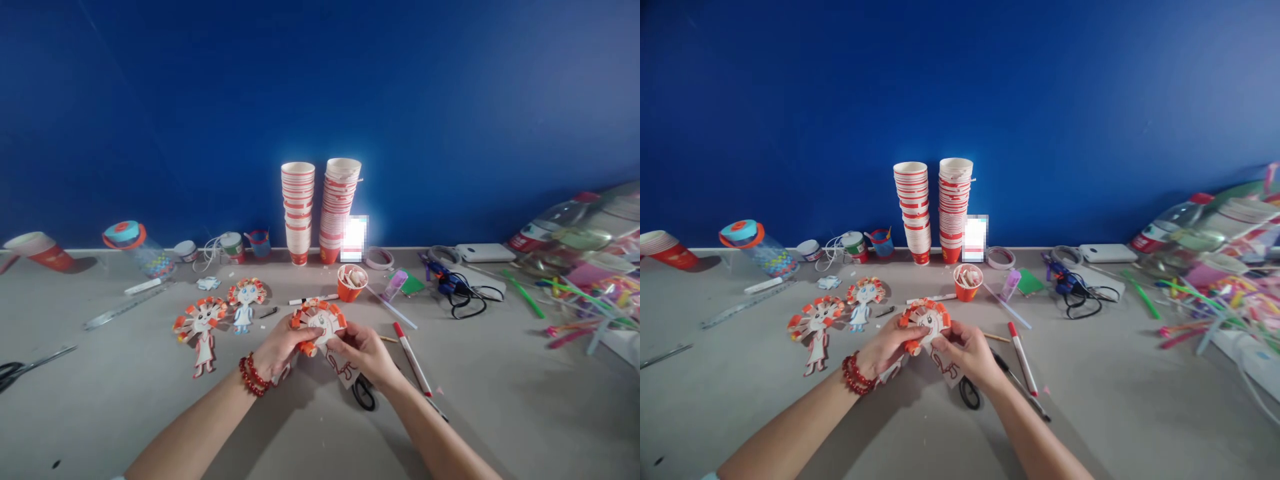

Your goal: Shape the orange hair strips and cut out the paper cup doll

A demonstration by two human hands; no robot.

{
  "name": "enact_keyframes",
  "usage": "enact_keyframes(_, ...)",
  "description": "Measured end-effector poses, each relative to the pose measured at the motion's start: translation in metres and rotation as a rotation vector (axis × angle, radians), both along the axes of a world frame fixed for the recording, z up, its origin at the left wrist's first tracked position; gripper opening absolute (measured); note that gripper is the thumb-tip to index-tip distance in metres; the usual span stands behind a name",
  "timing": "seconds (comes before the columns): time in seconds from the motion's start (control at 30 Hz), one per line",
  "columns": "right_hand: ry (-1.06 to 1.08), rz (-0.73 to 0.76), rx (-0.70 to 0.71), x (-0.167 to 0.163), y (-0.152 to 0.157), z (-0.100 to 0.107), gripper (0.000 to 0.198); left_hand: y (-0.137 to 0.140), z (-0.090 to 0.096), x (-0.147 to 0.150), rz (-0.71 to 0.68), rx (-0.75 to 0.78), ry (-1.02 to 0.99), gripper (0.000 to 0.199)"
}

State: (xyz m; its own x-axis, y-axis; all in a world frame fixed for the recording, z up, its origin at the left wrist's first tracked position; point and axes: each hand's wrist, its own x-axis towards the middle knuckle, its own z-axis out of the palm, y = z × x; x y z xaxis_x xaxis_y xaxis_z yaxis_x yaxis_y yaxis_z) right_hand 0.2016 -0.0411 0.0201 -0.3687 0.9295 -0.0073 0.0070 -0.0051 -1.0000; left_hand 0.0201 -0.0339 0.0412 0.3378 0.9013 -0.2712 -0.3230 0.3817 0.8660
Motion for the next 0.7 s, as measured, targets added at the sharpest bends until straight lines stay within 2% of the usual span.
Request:
enact_keyframes(0.17, 0.052, 0.027, -0.052, -0.0021, 0.0017, 0.0053, 0.036, 0.0007, -0.0007, -0.0012, 0.073, 0.156, 0.112, 0.038)
enact_keyframes(0.3, 0.051, 0.030, -0.056, -0.0020, 0.0029, 0.0064, 0.038, -0.0005, -0.0003, 0.0000, 0.065, 0.150, 0.123, 0.042)
enact_keyframes(0.53, 0.088, 0.030, -0.087, -0.0046, 0.0047, -0.0015, 0.039, 0.0010, -0.0027, 0.0006, 0.146, 0.208, 0.216, 0.036)
enact_keyframes(0.7, 0.115, 0.010, -0.134, -0.0052, 0.0036, 0.0004, 0.037, -0.0004, -0.0032, -0.0028, 0.067, 0.140, 0.046, 0.035)
